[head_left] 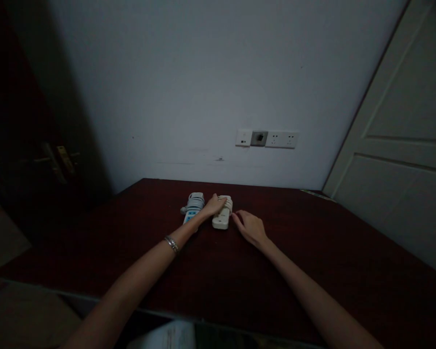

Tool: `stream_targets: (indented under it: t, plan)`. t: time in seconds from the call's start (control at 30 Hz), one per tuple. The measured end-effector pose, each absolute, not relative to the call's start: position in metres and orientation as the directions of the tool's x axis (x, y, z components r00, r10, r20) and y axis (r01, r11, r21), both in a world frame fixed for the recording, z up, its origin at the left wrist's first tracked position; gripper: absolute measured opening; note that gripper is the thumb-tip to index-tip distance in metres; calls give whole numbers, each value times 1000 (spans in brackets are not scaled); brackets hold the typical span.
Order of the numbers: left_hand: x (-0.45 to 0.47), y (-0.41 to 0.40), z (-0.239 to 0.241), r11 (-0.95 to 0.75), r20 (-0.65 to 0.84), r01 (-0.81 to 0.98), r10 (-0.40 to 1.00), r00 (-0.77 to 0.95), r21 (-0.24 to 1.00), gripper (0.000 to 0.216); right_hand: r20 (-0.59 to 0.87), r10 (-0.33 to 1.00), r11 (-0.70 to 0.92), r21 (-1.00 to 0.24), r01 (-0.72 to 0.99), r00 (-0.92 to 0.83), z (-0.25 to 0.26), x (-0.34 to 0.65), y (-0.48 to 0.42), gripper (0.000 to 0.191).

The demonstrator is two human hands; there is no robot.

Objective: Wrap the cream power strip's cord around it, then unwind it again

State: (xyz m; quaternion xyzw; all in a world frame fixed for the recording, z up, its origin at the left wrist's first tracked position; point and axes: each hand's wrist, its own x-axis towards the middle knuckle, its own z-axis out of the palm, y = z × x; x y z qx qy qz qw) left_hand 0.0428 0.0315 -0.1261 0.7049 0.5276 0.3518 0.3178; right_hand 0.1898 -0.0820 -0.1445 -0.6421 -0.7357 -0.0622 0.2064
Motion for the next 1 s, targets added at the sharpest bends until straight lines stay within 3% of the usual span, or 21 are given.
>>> stream_targets:
  t: [0.23,0.43,0.67,1.0]
  plan:
    - [0,58,-107,-318,349,509,936,37,800,32,326,935,-71,-207,976,137,-147,234,-65,49]
    - [-65,83,-135,-162,288,455,931,-223,876,23,221,936,-229,-213,950,276,-151,256,-57,53]
    - [-93,91,-171,-105,219,378,937,-273,920,18,145,956,-223,-201,954,254,-155,256,-53,48]
    - [-91,87,-171,-117,215,364,946,-241,924,13,130,969,-183,-206,961,212,-159,260,-53,46]
